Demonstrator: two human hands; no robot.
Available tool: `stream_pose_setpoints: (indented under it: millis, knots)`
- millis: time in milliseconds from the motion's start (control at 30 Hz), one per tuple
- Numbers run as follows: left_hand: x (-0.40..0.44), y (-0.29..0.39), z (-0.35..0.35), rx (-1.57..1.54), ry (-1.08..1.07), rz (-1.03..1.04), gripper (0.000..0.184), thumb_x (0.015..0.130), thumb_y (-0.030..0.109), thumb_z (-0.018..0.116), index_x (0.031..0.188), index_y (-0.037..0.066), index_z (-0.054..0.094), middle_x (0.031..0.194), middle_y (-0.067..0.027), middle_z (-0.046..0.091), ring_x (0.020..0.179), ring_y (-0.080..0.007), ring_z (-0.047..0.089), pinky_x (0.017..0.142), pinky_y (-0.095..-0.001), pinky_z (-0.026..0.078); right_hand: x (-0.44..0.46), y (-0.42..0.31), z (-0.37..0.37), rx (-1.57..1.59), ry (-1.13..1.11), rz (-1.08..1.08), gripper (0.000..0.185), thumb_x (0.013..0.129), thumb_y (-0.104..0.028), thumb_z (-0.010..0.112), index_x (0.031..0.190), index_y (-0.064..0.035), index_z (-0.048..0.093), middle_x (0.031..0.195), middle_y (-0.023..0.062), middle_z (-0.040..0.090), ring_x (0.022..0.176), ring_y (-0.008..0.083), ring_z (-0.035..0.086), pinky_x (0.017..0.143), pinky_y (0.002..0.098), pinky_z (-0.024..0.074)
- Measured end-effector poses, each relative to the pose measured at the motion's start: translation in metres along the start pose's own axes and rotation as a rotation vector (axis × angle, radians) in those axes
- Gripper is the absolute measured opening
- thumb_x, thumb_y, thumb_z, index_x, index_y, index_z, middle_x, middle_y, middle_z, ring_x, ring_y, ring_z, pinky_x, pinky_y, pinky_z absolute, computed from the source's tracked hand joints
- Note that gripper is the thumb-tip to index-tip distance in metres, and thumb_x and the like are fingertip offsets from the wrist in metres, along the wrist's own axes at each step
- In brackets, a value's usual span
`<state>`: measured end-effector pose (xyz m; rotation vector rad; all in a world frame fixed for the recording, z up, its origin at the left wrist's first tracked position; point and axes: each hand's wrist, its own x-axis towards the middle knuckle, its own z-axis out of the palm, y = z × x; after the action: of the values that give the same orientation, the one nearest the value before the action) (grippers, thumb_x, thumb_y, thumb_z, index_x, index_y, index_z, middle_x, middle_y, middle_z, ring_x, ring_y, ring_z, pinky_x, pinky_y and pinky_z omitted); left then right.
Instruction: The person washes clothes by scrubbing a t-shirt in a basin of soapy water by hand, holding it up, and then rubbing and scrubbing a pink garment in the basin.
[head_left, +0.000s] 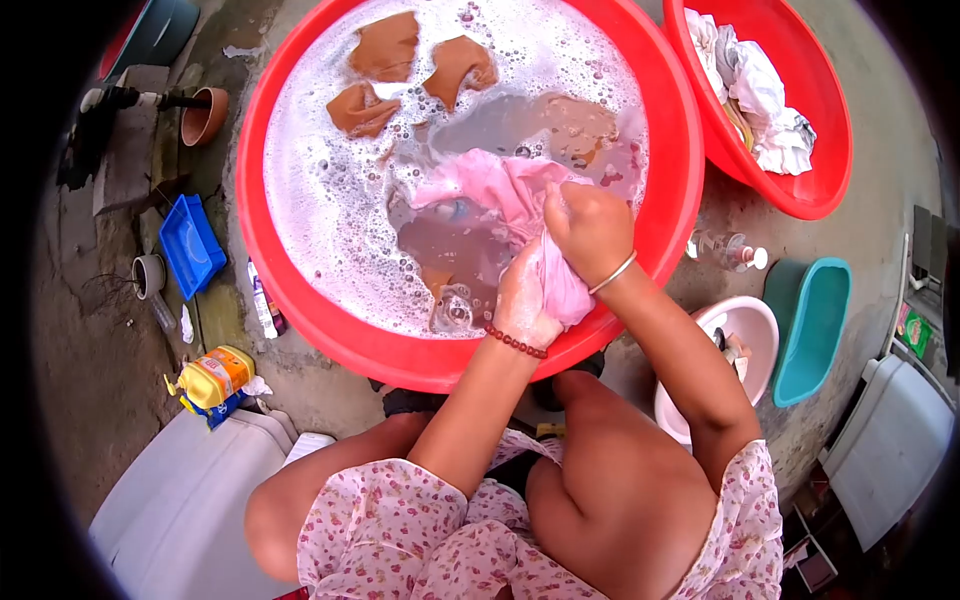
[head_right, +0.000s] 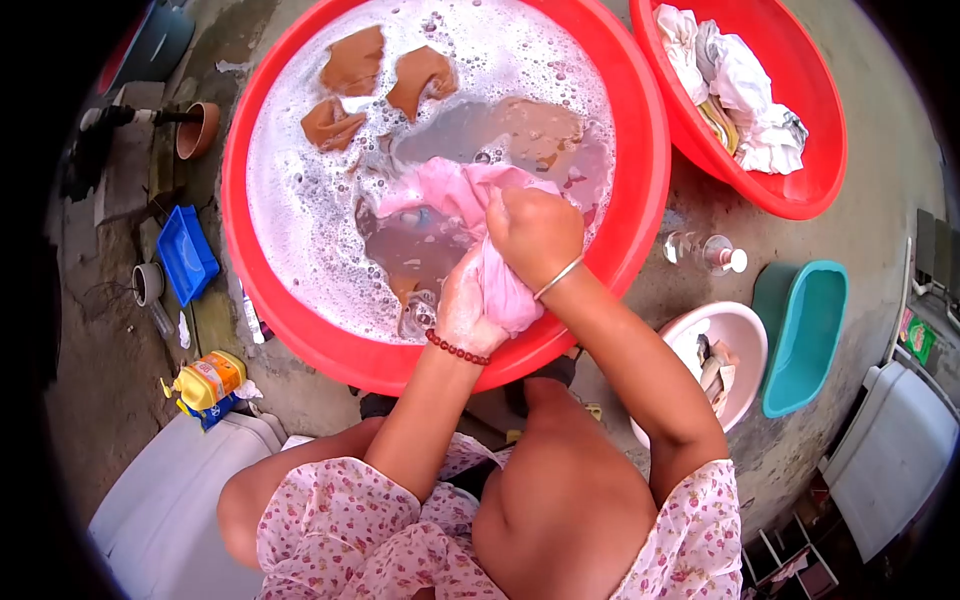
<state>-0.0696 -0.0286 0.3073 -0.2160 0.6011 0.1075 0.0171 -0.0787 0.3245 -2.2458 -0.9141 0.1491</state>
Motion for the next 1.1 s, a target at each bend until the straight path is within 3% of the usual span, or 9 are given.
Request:
stream_pose_setpoints:
  millis: [100, 167, 267, 400, 533, 633, 833, 1033, 1100]
  knots:
    - [0.01, 0.024, -0.045, 0.255, 0.076, 0.185, 0.03, 0.095, 0.033, 0.044, 0.098, 0.006, 0.057, 0.096, -0.0096, 0.062, 0.09, -0.0214, 0.061, 0.08, -0.0369, 0.051, -0.021, -0.036, -0.005, 0.113, -0.039, -0.087, 0.027, 0.081, -0.019, 0.059, 0.059, -0.004, 0.054, 0.057, 0.0172, 0.052, 0.052, 0.0342, 0.054, 0.047, 0.0415, 0.0415]
    - [0.04, 0.06, -0.091, -0.009, -0.67, -0.235, 0.03, 0.094, 0.037, 0.046, 0.093, 0.01, 0.058, 0.09, -0.0091, 0.062, 0.086, -0.0215, 0.061, 0.075, -0.0385, 0.052, -0.032, -0.05, -0.004, 0.197, -0.091, -0.14, 0.027, 0.081, -0.019, 0.06, 0.059, -0.0041, 0.054, 0.057, 0.0171, 0.052, 0.053, 0.034, 0.054, 0.047, 0.0415, 0.0415]
    - [0.005, 0.016, -0.015, 0.235, 0.19, 0.039, 0.039, 0.095, 0.04, 0.041, 0.11, 0.008, 0.056, 0.106, -0.0104, 0.061, 0.097, -0.0233, 0.06, 0.084, -0.0397, 0.05, -0.015, -0.016, 0.008, -0.074, -0.101, 0.018, 0.03, 0.082, -0.025, 0.059, 0.062, -0.0032, 0.057, 0.057, 0.0165, 0.054, 0.054, 0.0352, 0.055, 0.05, 0.0436, 0.0429]
    - [-0.007, 0.01, 0.014, 0.672, 0.064, 0.028, 0.038, 0.093, 0.027, 0.051, 0.12, 0.0, 0.051, 0.116, -0.0091, 0.057, 0.108, -0.0156, 0.054, 0.091, -0.0312, 0.045, 0.024, 0.065, 0.005, 0.332, -0.39, 0.495, 0.059, 0.088, -0.053, 0.046, 0.067, 0.0003, 0.061, 0.058, 0.0106, 0.057, 0.052, 0.02, 0.053, 0.054, 0.0384, 0.0421]
    - [-0.005, 0.039, 0.003, 1.08, 0.047, -0.014, 0.031, 0.091, 0.018, 0.055, 0.115, -0.002, 0.053, 0.109, -0.0063, 0.058, 0.101, -0.0099, 0.053, 0.086, -0.0273, 0.043, 0.031, 0.07, -0.026, 0.906, -0.392, 0.718, 0.048, 0.089, -0.047, 0.053, 0.066, -0.005, 0.06, 0.062, -0.0036, 0.052, 0.055, 0.0085, 0.042, 0.05, 0.0248, 0.0337]
    - [-0.003, 0.038, 0.011, 1.014, -0.016, 0.541, 0.018, 0.091, 0.019, 0.056, 0.093, 0.002, 0.06, 0.077, 0.0042, 0.05, 0.068, -0.002, 0.041, 0.059, -0.0191, 0.034, 0.022, 0.069, -0.04, 0.791, -0.841, 0.574, 0.019, 0.085, -0.024, 0.064, 0.081, -0.0054, 0.062, 0.074, -0.0049, 0.057, 0.067, 0.0025, 0.05, 0.058, 0.0173, 0.0377]
    - [0.008, 0.035, 0.008, 0.618, 0.173, 0.637, 0.025, 0.096, 0.029, 0.046, 0.094, 0.006, 0.054, 0.077, 0.0038, 0.049, 0.069, -0.0033, 0.046, 0.06, -0.0194, 0.038, -0.01, 0.03, -0.002, 1.293, -0.257, 0.399, 0.009, 0.086, 0.0, 0.055, 0.09, -0.0053, 0.049, 0.078, -0.0003, 0.054, 0.07, 0.0069, 0.052, 0.058, 0.0216, 0.0416]
    - [0.008, 0.028, 0.009, 0.495, 0.215, 0.572, 0.033, 0.095, 0.035, 0.046, 0.07, 0.015, 0.042, 0.055, 0.0054, 0.039, 0.046, -0.0059, 0.039, 0.041, -0.0212, 0.034, -0.019, -0.044, -0.018, 0.193, -0.038, 0.04, 0.015, 0.083, -0.009, 0.062, 0.091, -0.0013, 0.053, 0.071, 0.01, 0.052, 0.065, 0.015, 0.054, 0.056, 0.0226, 0.0413]
    - [0.007, 0.035, 0.001, 0.465, 0.19, 0.556, 0.026, 0.095, 0.033, 0.047, 0.079, 0.012, 0.048, 0.066, 0.0021, 0.047, 0.058, -0.0079, 0.047, 0.052, -0.023, 0.041, -0.023, -0.013, -0.009, 0.352, -0.135, 0.102, 0.014, 0.082, -0.01, 0.063, 0.089, -0.0004, 0.055, 0.072, 0.0077, 0.054, 0.065, 0.0133, 0.054, 0.057, 0.023, 0.0417]
